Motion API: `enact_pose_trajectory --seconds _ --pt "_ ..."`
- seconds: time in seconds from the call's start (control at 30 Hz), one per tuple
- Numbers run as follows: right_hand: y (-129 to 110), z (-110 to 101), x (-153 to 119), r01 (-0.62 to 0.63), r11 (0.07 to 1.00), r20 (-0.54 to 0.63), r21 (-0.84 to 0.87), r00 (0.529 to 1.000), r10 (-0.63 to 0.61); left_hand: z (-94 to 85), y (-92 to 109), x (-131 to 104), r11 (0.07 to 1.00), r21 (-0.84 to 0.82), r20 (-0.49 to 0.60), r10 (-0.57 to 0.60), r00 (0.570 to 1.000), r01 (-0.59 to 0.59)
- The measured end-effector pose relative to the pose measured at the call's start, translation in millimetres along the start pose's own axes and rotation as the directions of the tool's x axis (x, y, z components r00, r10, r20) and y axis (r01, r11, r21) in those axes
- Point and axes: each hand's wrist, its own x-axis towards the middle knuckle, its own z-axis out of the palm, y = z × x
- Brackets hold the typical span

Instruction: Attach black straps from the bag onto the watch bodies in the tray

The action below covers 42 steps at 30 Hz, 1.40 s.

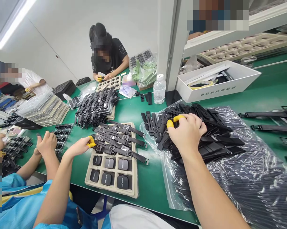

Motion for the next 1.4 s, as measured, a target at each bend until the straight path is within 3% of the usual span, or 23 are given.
enact_pose_trajectory --seconds 0.13,0.2,0.23,0.3,0.37,0.43,0.53,0.63,0.73,0.8,0.87,0.93,1.0,1.13,1.23,1.3,1.4 --pt "-1 -2 2 0.029 0.993 -0.107 0.113 0.994 -0.017 2.5 8 -15 0.997 0.053 -0.169 -0.05 0.984 0.059" --pt "-2 -4 3 0.076 0.983 -0.199 0.169 0.979 -0.041 8.2 29 -29 1.0 0.018 -0.24 0.014 0.971 -0.01" --pt "-3 -5 4 0.099 0.976 -0.25 0.193 0.967 -0.049 13.2 45 -37 0.995 -0.02 -0.249 0.092 0.964 -0.1" --pt "-6 -9 5 0.139 0.963 -0.346 0.233 0.937 -0.052 27.2 84 -54 0.953 -0.056 -0.192 0.282 0.94 -0.297" --pt "-13 -14 6 0.18 0.939 -0.425 0.293 0.904 -0.041 43.7 123 -68 0.926 0.057 -0.088 0.376 0.922 -0.372" --pt "-22 -21 5 0.254 0.883 -0.486 0.394 0.873 -0.033 57.4 152 -75 0.904 0.204 0.03 0.378 0.925 -0.376" --pt "-35 -34 -1 0.349 0.78 -0.553 0.52 0.833 -0.005 64.3 172 -74 0.871 0.331 0.156 0.329 0.931 -0.363" --pt "-44 -42 -10 0.286 0.707 -0.465 0.647 0.883 0.068 60.1 174 -69 0.847 0.367 0.191 0.335 0.923 -0.384" --pt "-47 -36 -20 0.228 0.555 -0.345 0.8 0.932 0.113 63.0 176 -64 0.834 0.386 0.198 0.342 0.918 -0.394" --pt "-47 -25 -27 0.182 0.473 -0.251 0.862 0.964 0.086 71.3 179 -59 0.833 0.414 0.174 0.322 0.93 -0.366" --pt "-45 -13 -35 0.102 0.449 -0.122 0.888 0.992 0.017 78.6 181 -55 0.833 0.428 0.154 0.314 0.937 -0.35" --pt "-42 -2 -42 0.034 0.469 -0.007 0.882 0.998 -0.059 78.2 178 -54 0.838 0.398 0.155 0.34 0.928 -0.373" --pt "-39 4 -47 0.021 0.5 0.049 0.866 0.991 -0.127 66.6 173 -54 0.857 0.318 0.119 0.389 0.914 -0.406" --pt "-40 5 -45 0.069 0.623 0.066 0.779 0.979 -0.191 23.9 164 -43 0.919 0.053 -0.142 0.393 0.908 -0.39" --pt "-44 3 -42 0.059 0.702 0.075 0.71 0.985 -0.158 5.5 169 -11 0.922 -0.171 -0.279 0.293 0.915 -0.347" --pt "-46 3 -43 0.0 0.716 0.129 0.699 0.984 -0.126 10.2 176 18 0.889 -0.313 -0.316 0.235 0.919 -0.334" --pt "-50 4 -48 -0.116 0.662 0.254 0.741 0.96 -0.115 38.0 186 57 0.783 -0.482 -0.381 0.218 0.899 -0.394"
